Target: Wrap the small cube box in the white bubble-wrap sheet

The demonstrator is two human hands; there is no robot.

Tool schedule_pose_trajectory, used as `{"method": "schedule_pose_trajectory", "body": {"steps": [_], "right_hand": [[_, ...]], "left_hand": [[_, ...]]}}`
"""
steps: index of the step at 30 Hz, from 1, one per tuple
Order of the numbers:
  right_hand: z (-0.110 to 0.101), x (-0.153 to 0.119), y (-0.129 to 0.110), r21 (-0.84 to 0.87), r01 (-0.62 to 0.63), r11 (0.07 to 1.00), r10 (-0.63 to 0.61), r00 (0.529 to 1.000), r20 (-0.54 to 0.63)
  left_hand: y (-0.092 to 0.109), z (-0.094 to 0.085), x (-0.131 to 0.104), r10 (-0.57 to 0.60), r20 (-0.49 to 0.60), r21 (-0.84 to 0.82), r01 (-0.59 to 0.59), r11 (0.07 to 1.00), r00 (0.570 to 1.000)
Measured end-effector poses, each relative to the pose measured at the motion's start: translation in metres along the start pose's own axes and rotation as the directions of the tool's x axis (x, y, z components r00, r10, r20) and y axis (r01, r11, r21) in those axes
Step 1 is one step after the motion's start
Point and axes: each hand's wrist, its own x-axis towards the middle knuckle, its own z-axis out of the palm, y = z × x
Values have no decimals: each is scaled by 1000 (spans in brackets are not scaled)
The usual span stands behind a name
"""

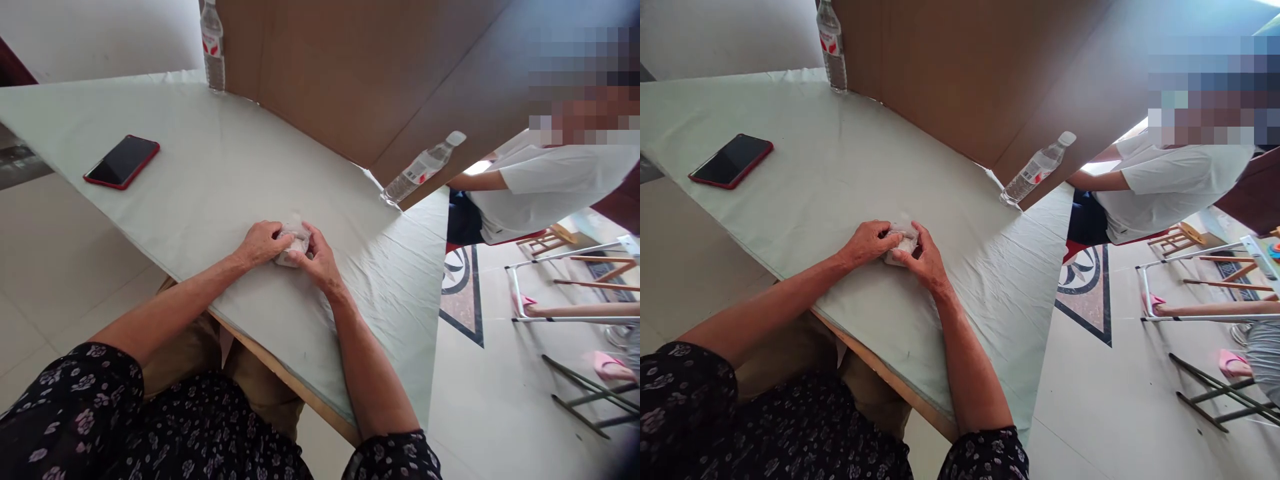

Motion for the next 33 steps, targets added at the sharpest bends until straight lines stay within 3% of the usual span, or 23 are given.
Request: {"method": "schedule_pose_trajectory", "body": {"steps": [3,5,7,17,26,33], "right_hand": [[5,1,4,28,-36,999,37,998,-46],[7,3,6,66,-68,996,73,994,-77],[7,5,7,78,-85,993,93,990,-103],[8,2,1,-72,-102,992,87,978,-190],[7,2,12,58,-77,995,86,978,-191],[1,6,2,179,-66,982,99,978,-182]], "left_hand": [[-3,-6,-2,0,121,-294,36,955,993],[-3,-11,-4,41,228,-505,82,859,973],[-3,-14,-5,58,290,-616,140,775,955],[-8,-9,-2,-47,303,-635,238,735,952],[-8,-10,-5,-13,333,-599,222,770,943],[-10,-8,-2,-29,338,-619,246,745,941]]}}
